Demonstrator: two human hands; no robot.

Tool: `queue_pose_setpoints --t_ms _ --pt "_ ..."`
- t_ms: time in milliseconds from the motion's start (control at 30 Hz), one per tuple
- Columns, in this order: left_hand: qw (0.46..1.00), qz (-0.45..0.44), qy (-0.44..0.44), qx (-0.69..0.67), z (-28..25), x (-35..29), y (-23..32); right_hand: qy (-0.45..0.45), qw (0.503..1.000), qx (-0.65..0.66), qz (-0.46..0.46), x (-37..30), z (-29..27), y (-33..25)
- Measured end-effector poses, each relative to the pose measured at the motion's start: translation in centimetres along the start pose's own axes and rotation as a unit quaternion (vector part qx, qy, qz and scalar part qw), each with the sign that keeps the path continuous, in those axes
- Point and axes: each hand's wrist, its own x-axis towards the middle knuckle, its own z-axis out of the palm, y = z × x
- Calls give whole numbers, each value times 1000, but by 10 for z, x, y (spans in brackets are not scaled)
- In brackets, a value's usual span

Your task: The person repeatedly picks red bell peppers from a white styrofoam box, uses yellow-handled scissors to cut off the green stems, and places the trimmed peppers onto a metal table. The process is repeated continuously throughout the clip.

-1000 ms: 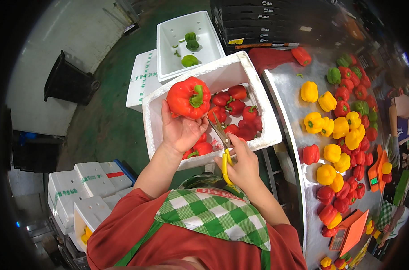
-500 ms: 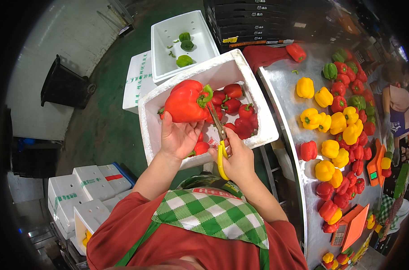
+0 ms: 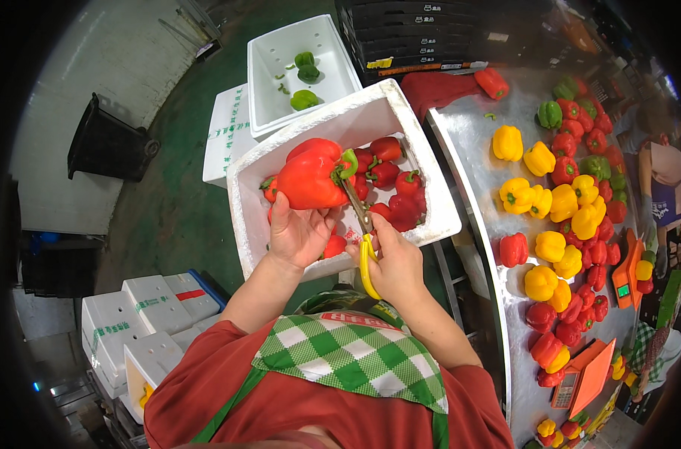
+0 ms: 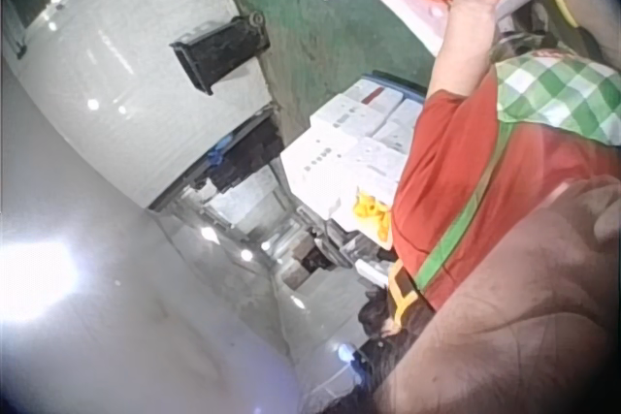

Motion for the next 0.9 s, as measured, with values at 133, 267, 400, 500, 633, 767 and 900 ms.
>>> queue_pose_setpoints --t_ms 133,267,400,500,633,767,900 --pt "998 2 45 34 -2 0 -3 -27 996 -83 7 2 -2 1" --pt "997 8 60 44 -5 -1 -4 -38 994 -99 -17 6 0 20" --pt "996 -12 85 -2 -2 -1 0 -46 997 -58 -22 7 1 29" --pt "992 -44 94 -74 -8 2 4 -10 1000 12 6 7 2 23" --pt "982 -97 77 -145 -6 2 7 21 983 174 63 17 -4 26" --pt "964 -195 8 -182 -10 -1 5 -15 926 361 111 35 1 36" --pt "944 -254 -56 -203 3 0 -6 -6 938 344 -30 40 11 25"
